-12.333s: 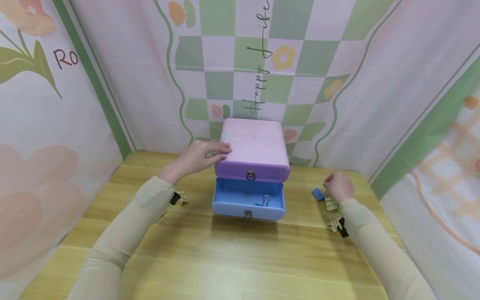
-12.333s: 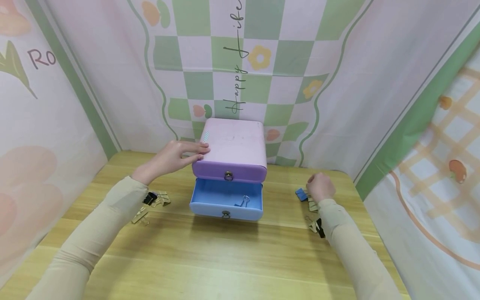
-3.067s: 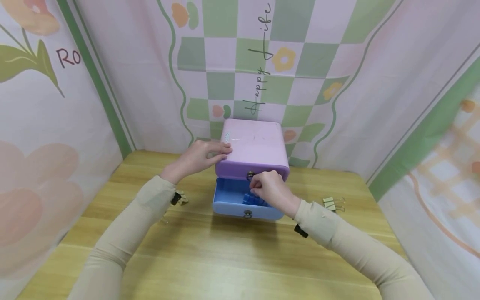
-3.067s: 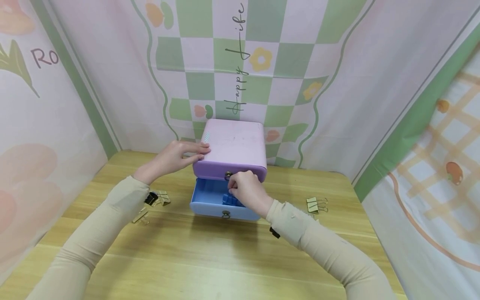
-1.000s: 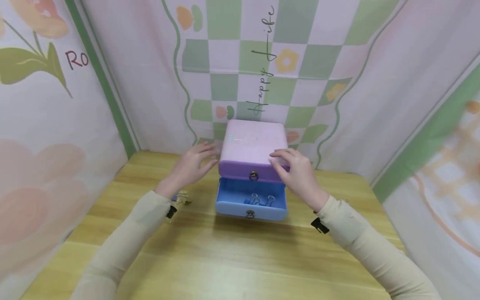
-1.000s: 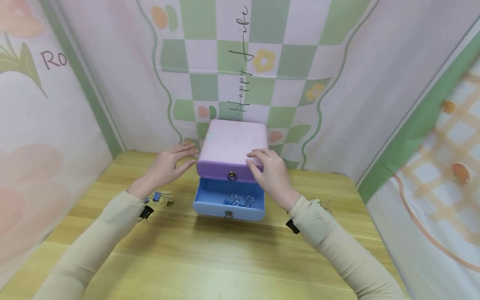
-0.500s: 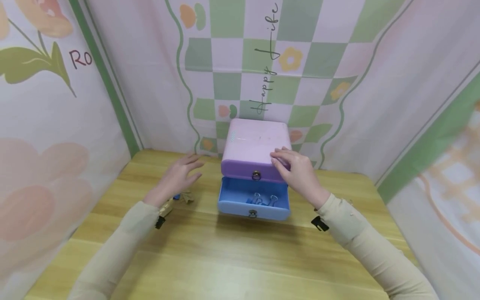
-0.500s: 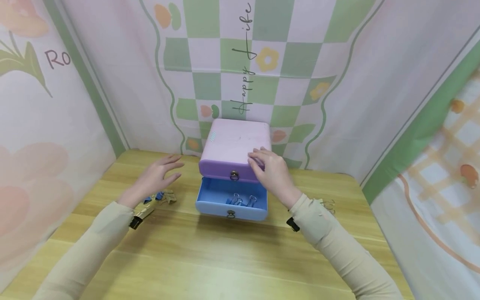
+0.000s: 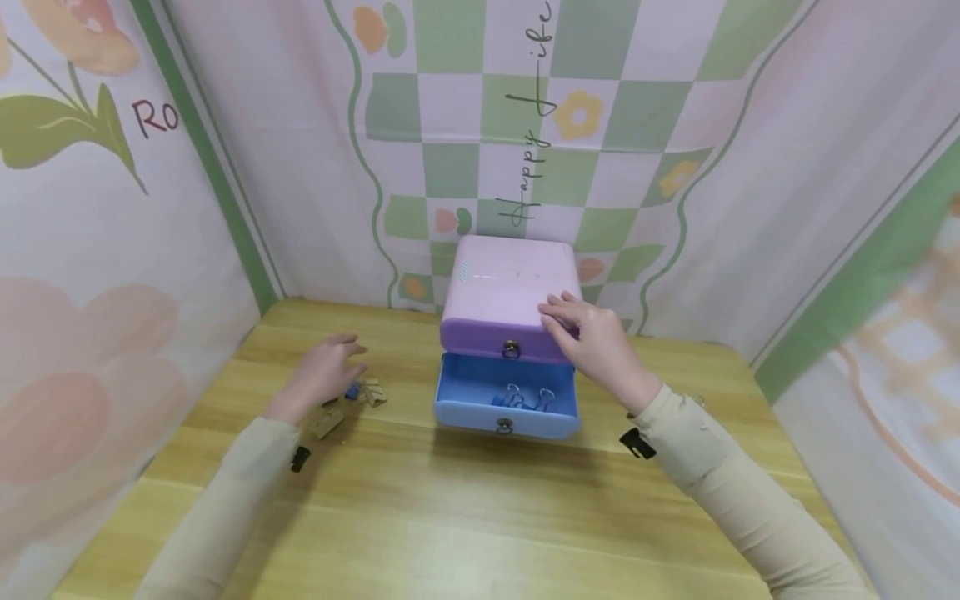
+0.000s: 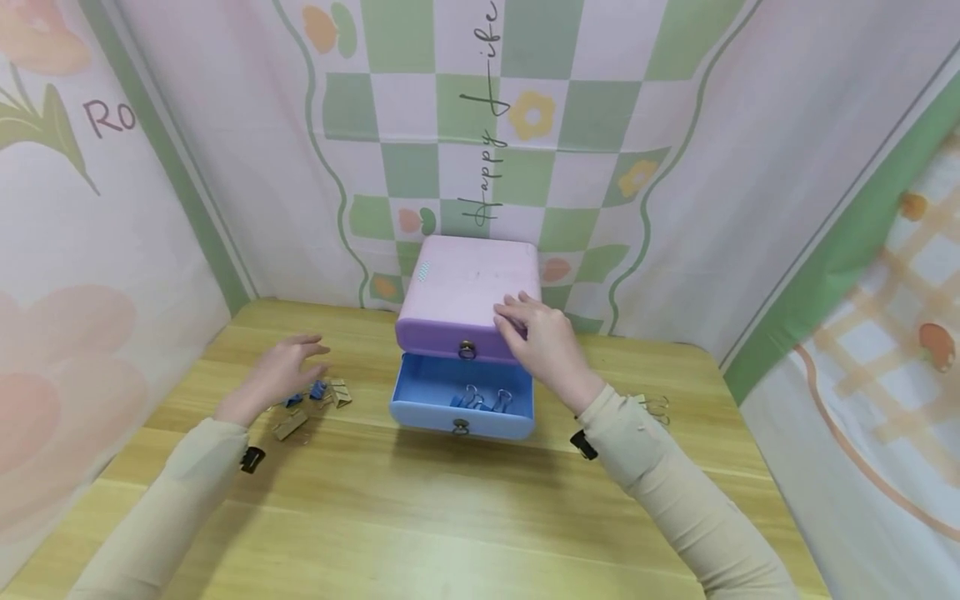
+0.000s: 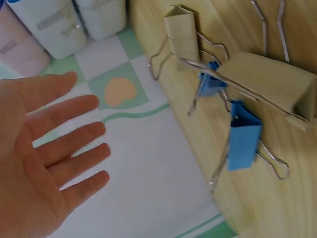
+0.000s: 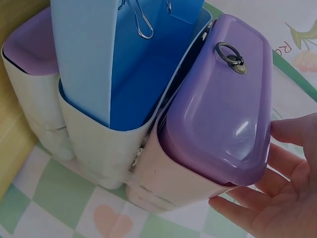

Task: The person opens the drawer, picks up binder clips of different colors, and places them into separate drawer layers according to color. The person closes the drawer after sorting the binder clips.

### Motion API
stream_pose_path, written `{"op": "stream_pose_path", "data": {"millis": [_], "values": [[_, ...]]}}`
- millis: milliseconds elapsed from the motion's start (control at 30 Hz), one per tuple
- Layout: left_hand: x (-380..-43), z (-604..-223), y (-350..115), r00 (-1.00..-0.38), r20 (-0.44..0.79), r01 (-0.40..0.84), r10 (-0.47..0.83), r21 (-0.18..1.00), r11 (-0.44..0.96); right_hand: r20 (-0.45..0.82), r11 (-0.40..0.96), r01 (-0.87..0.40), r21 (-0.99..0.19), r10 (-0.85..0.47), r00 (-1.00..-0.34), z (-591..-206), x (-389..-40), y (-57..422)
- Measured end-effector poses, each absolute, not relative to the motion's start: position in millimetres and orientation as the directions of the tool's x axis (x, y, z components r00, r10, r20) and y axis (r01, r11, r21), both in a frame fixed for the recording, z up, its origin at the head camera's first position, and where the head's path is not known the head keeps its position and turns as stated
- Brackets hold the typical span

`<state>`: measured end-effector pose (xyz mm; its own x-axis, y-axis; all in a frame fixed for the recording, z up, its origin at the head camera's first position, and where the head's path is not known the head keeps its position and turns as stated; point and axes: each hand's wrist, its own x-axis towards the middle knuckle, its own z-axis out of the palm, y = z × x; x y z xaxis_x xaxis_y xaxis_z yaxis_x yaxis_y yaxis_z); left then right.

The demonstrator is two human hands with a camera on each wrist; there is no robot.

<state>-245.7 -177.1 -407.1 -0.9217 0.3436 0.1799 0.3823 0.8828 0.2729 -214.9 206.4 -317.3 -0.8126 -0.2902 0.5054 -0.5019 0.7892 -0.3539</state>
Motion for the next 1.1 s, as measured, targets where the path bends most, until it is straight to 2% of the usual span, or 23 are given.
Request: {"op": "stream_pose_path", "data": {"millis": [233,467,867,1100], "values": [[-240.7,-413.3,-192.0,-0.958,0.117,0.286,0.262,0.317,0.904,0.504,0.79,-0.502,-0.351,-0.293,-0.813,-318.6,-214.6,205.9],[-237.8,-418.2,-200.6,-0.962,0.1,0.273,0.254,0.315,0.909,0.543,0.779,-0.519,-0.352,-0.282,-0.791,-318.7,-215.0,205.9],[-232.7,-423.5,-216.3,-0.976,-0.009,0.203,0.216,0.305,0.931,0.527,0.78,-0.52,-0.348,-0.295,-0.797,-319.8,-214.0,206.7],[-233.2,-425.1,-222.5,-0.985,-0.074,0.122,0.155,0.331,0.936,0.531,0.78,-0.527,-0.338,-0.304,-0.791,-317.7,-213.6,206.5]]}}
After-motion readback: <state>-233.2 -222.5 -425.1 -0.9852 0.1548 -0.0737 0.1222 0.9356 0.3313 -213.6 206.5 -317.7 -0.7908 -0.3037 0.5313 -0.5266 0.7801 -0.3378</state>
